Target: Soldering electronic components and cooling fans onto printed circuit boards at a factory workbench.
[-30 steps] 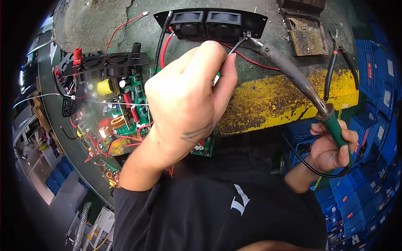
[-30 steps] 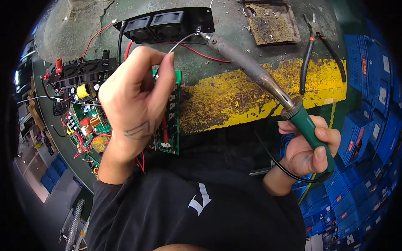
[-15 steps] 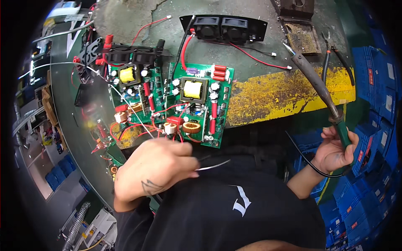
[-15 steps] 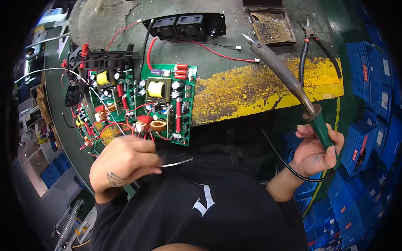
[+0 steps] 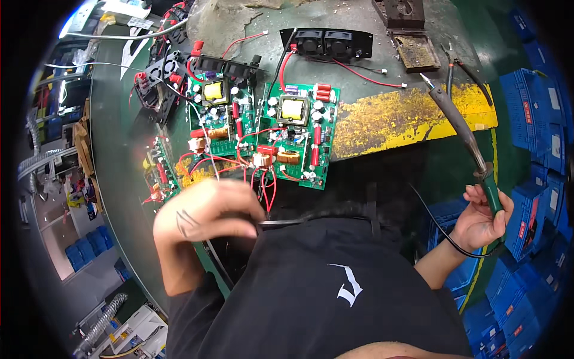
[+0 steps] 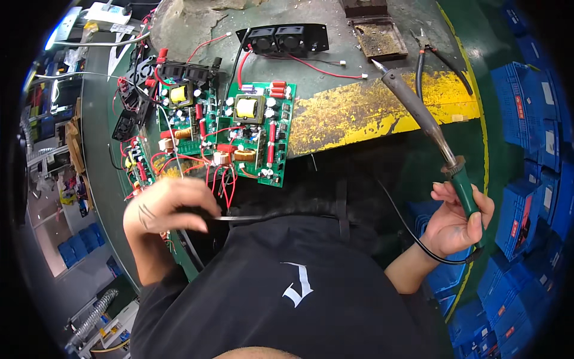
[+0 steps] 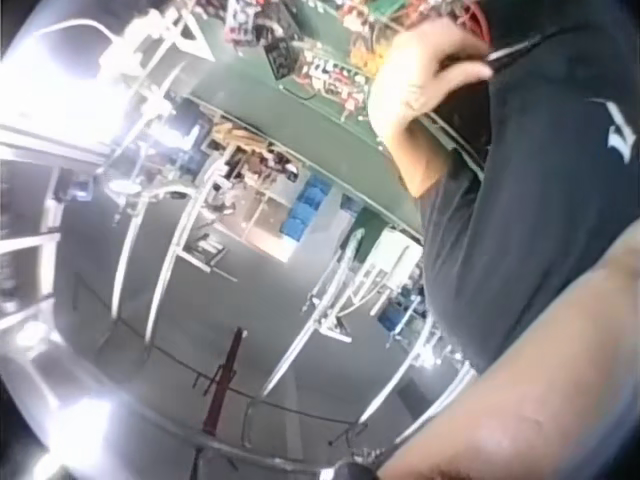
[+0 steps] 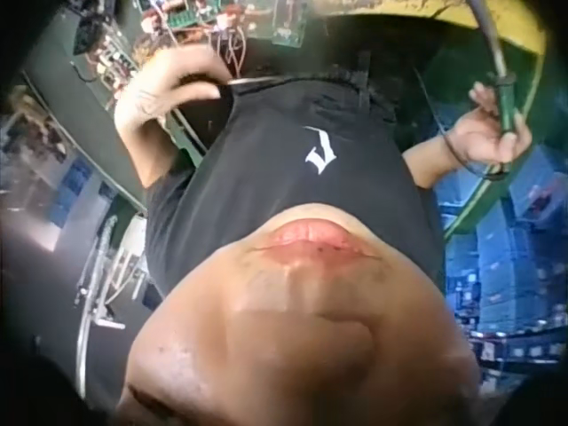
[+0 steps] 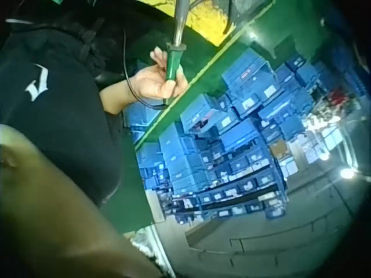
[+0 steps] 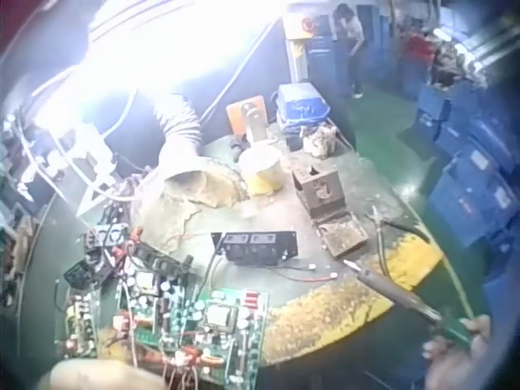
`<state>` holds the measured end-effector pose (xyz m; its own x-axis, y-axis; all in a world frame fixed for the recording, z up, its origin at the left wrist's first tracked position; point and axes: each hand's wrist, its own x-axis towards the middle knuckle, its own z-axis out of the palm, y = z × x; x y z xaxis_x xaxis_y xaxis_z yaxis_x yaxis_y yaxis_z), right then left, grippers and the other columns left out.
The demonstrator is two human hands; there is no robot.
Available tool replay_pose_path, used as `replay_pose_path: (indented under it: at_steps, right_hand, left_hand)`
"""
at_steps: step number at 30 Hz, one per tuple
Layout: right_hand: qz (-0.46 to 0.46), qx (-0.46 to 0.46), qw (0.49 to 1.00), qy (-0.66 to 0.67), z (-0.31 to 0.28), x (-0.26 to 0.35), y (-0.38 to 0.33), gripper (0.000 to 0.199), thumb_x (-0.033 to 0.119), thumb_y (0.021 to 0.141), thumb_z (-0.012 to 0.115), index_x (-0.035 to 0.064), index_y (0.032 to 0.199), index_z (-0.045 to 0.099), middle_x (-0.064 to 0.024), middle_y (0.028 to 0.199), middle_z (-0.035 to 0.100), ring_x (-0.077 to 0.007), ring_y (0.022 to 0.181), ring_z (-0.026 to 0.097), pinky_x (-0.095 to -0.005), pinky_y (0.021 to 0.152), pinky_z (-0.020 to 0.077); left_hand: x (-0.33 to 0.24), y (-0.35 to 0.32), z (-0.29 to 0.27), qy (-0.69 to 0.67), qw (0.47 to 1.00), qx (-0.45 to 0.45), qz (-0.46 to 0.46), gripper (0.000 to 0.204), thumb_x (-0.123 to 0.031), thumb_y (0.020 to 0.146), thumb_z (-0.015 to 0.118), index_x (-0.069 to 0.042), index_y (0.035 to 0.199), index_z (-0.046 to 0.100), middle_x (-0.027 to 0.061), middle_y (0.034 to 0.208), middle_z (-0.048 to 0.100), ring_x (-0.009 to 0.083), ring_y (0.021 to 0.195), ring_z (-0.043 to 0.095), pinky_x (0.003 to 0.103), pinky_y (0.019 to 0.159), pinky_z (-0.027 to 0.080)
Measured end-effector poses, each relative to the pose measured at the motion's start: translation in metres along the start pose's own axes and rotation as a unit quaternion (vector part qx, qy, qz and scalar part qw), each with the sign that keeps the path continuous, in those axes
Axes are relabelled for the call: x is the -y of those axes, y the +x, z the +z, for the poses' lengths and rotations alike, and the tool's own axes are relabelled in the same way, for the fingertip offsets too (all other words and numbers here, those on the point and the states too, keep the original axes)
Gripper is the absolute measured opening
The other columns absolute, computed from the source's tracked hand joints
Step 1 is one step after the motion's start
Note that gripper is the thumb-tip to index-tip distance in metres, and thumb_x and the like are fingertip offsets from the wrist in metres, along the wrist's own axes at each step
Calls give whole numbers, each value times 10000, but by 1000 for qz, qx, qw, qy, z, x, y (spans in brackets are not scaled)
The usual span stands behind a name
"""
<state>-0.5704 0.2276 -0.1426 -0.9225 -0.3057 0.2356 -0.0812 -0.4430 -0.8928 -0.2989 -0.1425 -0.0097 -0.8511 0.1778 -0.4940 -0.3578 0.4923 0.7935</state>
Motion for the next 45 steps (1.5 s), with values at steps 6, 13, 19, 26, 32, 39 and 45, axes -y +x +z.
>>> replay_pose_path:
  at_steps: [6, 13, 19, 26, 32, 39, 45]
  right_hand:
    - [-31, -12, 999, -14, 1, 16, -15, 429, 354, 955, 506, -11, 1172, 564, -283, 976, 705, -359, 834, 727, -395, 738, 600]
    - [-72, -30, 997, -18, -3, 40, -37, 429, 350, 958, 502, -11, 1181, 565, -279, 954, 703, -358, 822, 723, -403, 749, 597]
    - [-71, -65, 995, -39, -2, 38, -47, 424, 345, 959, 497, -8, 1184, 563, -281, 958, 701, -361, 813, 718, -401, 739, 597]
    - [-54, -50, 996, -41, 11, 36, -47, 410, 328, 961, 488, -8, 1182, 562, -281, 965, 701, -367, 815, 723, -401, 723, 602]
    - [-43, -49, 996, -65, 14, 37, -54, 412, 325, 947, 499, -11, 1177, 565, -286, 963, 700, -369, 802, 724, -397, 711, 605]
    - [-51, -38, 995, -72, 20, 36, -54, 426, 336, 946, 498, -19, 1172, 567, -285, 964, 700, -367, 797, 724, -393, 690, 605]
    - [-52, -12, 996, -72, 21, 37, -53, 434, 350, 951, 498, -17, 1172, 571, -285, 967, 701, -368, 804, 725, -396, 696, 607]
  left_hand:
    - [-21, 59, -45, 508, 779, -368, -16, 217, -281, 899, 684, -65, 895, 703, 92, 893, 624, 282, 901, 584, 397, 813, 436]
    - [31, 120, -78, 536, 769, -348, -27, 193, -313, 812, 753, -125, 852, 734, 64, 987, 644, 267, 1038, 559, 425, 890, 393]
    - [31, 109, -56, 432, 817, -368, 106, 128, -151, 792, 729, -108, 882, 649, 54, 1165, 583, 297, 1161, 516, 452, 984, 366]
    - [44, 129, -69, 448, 804, -351, 172, 166, -66, 779, 730, -83, 896, 615, 180, 1487, 419, 440, 1420, 326, 536, 1147, 341]
    - [40, 146, -84, 414, 849, -237, 226, 165, -9, 774, 710, -58, 889, 602, 197, 1522, 388, 447, 1404, 363, 524, 1123, 368]
    - [42, 146, -91, 480, 820, -227, 212, 131, -69, 806, 705, -32, 873, 598, 160, 1446, 463, 397, 1304, 452, 461, 1080, 383]
    - [40, 130, -106, 328, 897, -184, 232, 121, -59, 829, 689, -5, 904, 611, 123, 1380, 519, 330, 1228, 531, 403, 999, 456]
